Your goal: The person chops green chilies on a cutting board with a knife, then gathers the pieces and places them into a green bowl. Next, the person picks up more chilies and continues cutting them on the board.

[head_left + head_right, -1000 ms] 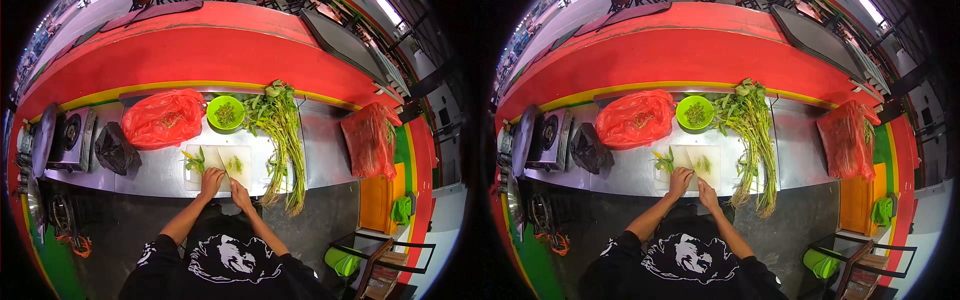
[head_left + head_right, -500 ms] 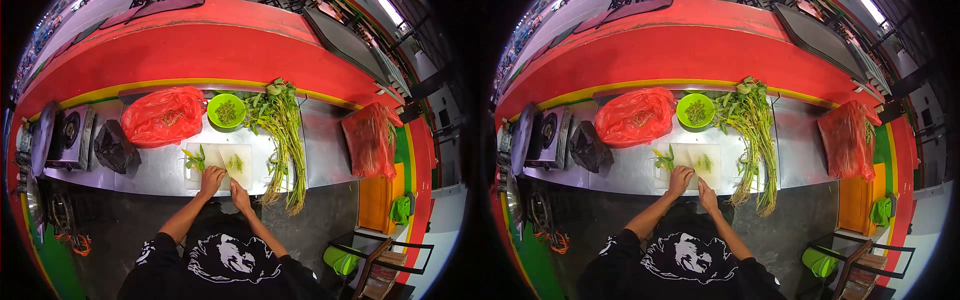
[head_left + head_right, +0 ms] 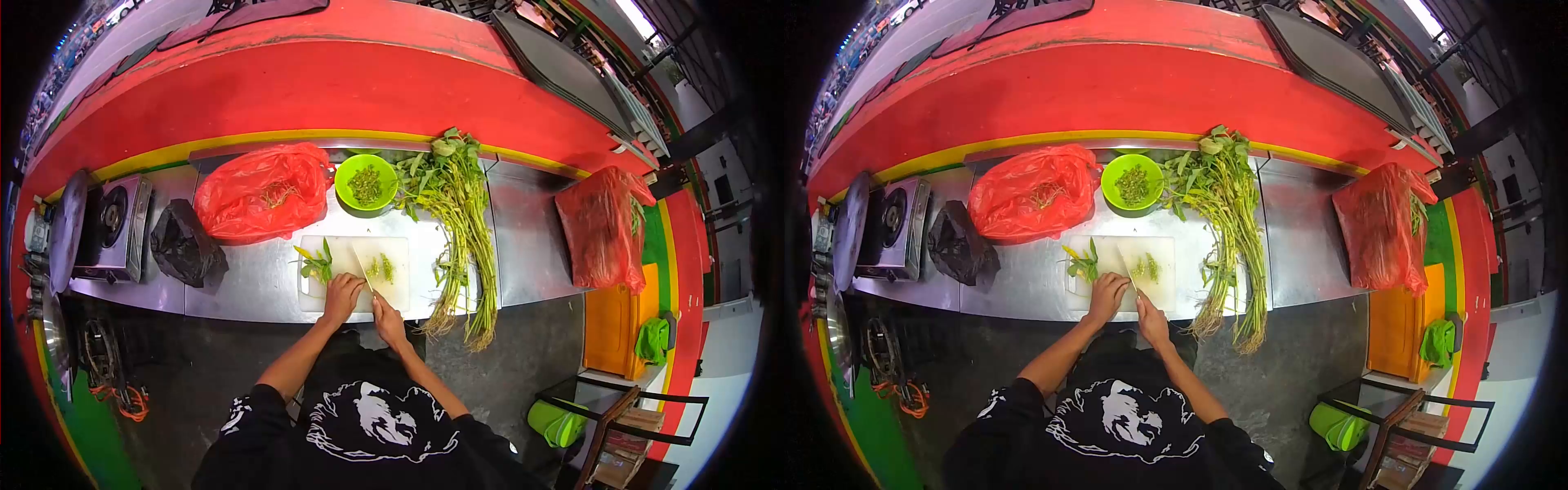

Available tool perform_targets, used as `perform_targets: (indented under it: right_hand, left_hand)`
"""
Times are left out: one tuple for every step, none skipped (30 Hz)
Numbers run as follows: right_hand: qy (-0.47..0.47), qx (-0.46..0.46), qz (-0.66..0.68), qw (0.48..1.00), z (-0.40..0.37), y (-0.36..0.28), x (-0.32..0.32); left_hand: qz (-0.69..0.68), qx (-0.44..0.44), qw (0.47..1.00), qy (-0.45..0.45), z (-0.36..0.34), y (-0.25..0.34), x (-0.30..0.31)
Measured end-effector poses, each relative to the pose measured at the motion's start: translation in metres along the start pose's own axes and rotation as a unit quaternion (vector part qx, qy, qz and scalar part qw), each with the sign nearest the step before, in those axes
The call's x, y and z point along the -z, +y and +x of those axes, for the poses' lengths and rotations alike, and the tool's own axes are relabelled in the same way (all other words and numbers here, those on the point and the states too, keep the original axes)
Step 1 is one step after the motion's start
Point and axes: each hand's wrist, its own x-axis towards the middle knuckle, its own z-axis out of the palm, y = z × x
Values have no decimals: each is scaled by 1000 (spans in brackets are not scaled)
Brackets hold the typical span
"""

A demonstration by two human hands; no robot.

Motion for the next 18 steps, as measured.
perform_targets:
  right_hand:
    - [4, 12, 15, 1000, 0, 0, 1]
    - [7, 23, 30, 999, -1, -1, 1]
    - [7, 24, 29, 999, -1, 0, 1]
    - [-6, 6, 32, 999, -2, 1, 2]
    - [-19, -13, 35, 999, -4, 2, 3]
    - [-18, -13, 35, 999, -5, 3, 4]
    - [-13, -10, 32, 999, -6, 3, 4]
    - [-7, -5, 30, 999, -6, 2, 2]
    - [-8, -4, 31, 999, -6, 1, 2]
    - [-10, -8, 30, 999, -7, 1, 2]
    - [-11, -11, 30, 999, -6, 0, 2]
    - [0, 1, 19, 1000, -7, 0, 1]
    - [0, 3, 18, 1000, -6, 0, 2]
    - [-12, -15, 23, 1000, -6, 1, 2]
    - [-23, -32, 29, 999, -5, 3, 1]
    - [14, 19, 41, 999, -6, 4, -2]
    - [14, 18, 42, 999, -6, 7, -3]
    - [16, 17, 24, 999, -5, 8, -4]
  left_hand:
    - [13, -2, 1000, -4, -2, 0, 0]
    - [27, -3, 1000, -8, -4, 0, 0]
    - [27, -3, 1000, -7, -6, 1, 0]
    - [41, -10, 999, -2, -7, 2, 0]
    - [54, -18, 998, 1, -8, 3, -1]
    - [51, -11, 999, -6, -10, 4, -2]
    - [51, -10, 999, -6, -11, 5, -2]
    - [53, -8, 999, -10, -12, 5, -1]
    - [54, -5, 998, -14, -13, 4, -1]
    - [64, -15, 998, -9, -14, 3, -1]
    - [64, -15, 998, -8, -14, 2, -1]
    - [68, -13, 997, -13, -13, 1, -2]
    - [73, -11, 997, -17, -13, 0, -3]
    - [74, -10, 997, -16, -13, -2, -3]
    - [61, -11, 998, -22, -11, -2, -3]
    - [49, -11, 998, -29, -10, -2, -2]
    - [48, -11, 998, -30, -10, -2, -3]
    - [54, -16, 998, -25, -9, 0, -2]
